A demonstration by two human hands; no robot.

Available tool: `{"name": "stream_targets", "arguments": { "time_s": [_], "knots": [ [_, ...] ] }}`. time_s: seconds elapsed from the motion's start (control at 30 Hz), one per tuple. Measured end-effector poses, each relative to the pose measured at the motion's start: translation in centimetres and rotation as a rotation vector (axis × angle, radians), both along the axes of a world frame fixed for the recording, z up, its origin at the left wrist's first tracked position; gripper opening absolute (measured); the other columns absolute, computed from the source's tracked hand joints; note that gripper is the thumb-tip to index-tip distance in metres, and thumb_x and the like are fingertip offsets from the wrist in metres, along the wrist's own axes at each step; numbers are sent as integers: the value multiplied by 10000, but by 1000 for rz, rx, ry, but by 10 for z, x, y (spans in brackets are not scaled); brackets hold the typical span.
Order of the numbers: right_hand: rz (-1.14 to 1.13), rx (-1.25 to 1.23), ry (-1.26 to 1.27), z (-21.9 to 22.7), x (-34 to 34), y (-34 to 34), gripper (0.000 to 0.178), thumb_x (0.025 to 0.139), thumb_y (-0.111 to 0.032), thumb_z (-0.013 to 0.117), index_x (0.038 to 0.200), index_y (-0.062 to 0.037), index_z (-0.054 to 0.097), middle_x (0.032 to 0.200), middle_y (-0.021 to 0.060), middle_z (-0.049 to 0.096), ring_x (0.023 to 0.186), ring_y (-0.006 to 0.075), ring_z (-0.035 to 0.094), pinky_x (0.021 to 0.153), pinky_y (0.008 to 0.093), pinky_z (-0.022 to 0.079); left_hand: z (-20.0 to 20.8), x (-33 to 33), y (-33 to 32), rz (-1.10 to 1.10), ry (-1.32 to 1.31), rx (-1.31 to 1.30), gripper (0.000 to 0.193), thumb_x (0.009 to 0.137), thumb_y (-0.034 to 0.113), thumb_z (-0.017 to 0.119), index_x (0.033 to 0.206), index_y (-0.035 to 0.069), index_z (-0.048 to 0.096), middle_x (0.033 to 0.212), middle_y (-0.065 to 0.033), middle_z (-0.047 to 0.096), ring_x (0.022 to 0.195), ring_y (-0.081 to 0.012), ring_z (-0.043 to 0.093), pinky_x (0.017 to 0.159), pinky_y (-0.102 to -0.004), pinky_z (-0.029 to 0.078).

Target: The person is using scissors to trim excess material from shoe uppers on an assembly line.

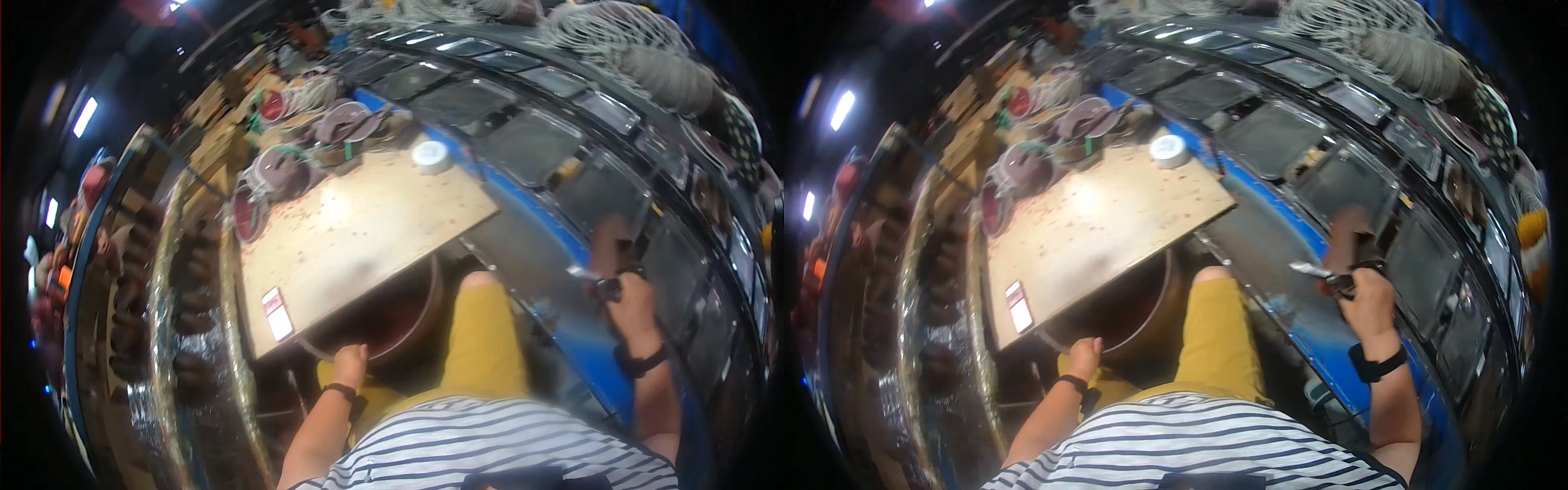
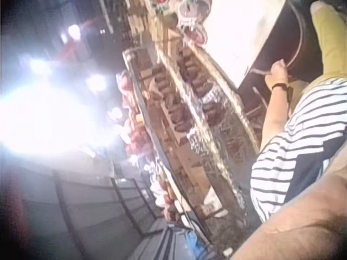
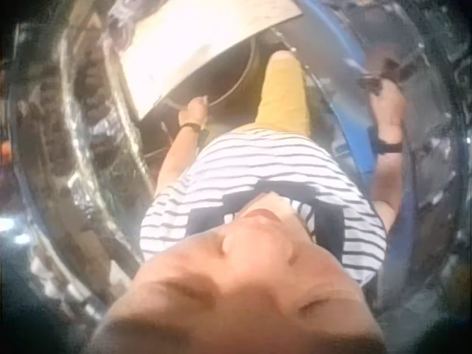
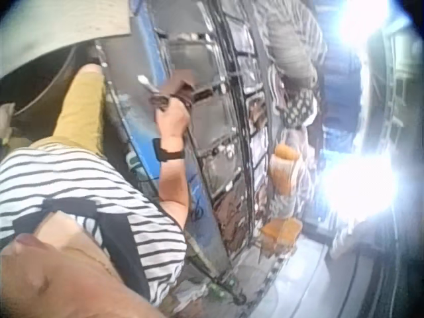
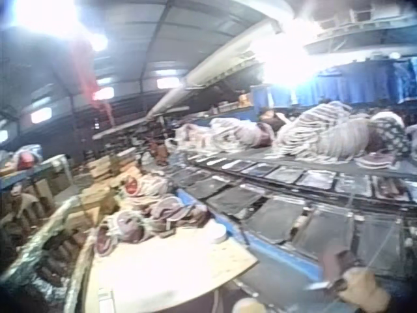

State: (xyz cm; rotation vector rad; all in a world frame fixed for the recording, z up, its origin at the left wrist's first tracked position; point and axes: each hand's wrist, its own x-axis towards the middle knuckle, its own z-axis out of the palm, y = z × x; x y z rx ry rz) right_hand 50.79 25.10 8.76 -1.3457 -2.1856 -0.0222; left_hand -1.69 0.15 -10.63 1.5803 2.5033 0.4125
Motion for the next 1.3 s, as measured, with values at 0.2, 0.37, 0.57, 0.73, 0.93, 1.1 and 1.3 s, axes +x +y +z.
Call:
{"name": "stream_targets", "arguments": {
  "time_s": [0.2,0.37,0.57,0.73,0.93,1.1,1.3],
  "knots": [
    [613,-42,39,-10,-185,-16,213,637,-72,740,780,-72,582,768,124,556,755,345,575,664,447,466,33,18,-22,99,-184,267,187,898,160,579,866,-6,660,873,-209,636,859,-386,593,751,-480,470],
    [975,3,129,-58,-308,-60,147,678,-69,648,813,-84,591,757,108,550,727,301,568,628,416,459,49,36,-24,139,-667,488,153,950,136,594,1020,8,641,905,-48,617,858,-128,590,788,-260,471],
    [1087,-378,-6,-79,-346,-134,173,717,-71,660,874,-53,590,805,133,603,813,324,626,692,417,503,23,19,-34,259,-898,508,281,946,98,568,1179,43,422,1006,-46,546,941,-130,540,822,-273,463],
    [1095,-542,38,-63,-317,-121,166,731,-52,654,883,-54,587,816,130,605,794,328,625,675,434,500,54,-6,-26,222,-293,266,186,892,185,633,975,19,644,937,-130,624,849,-242,625,755,-329,499],
    [877,-603,91,-51,-300,-116,256,708,-49,716,947,-44,626,860,148,631,791,339,639,697,406,519,124,21,58,124,-391,-207,466,858,427,642,867,-36,696,877,-252,671,846,-414,655,752,-468,506],
    [662,-641,307,-45,-294,-111,315,698,-24,733,992,-29,621,875,140,613,753,293,629,692,373,519,70,8,63,175,-196,86,230,856,197,610,796,-10,690,815,-246,650,818,-421,636,754,-483,505],
    [497,-823,166,-47,-284,-107,507,796,-343,758,1062,21,527,883,192,598,807,356,608,727,425,496,81,11,5,315,-577,409,200,894,109,557,918,-59,663,928,-199,681,840,-312,658,747,-383,505]
  ]
}}
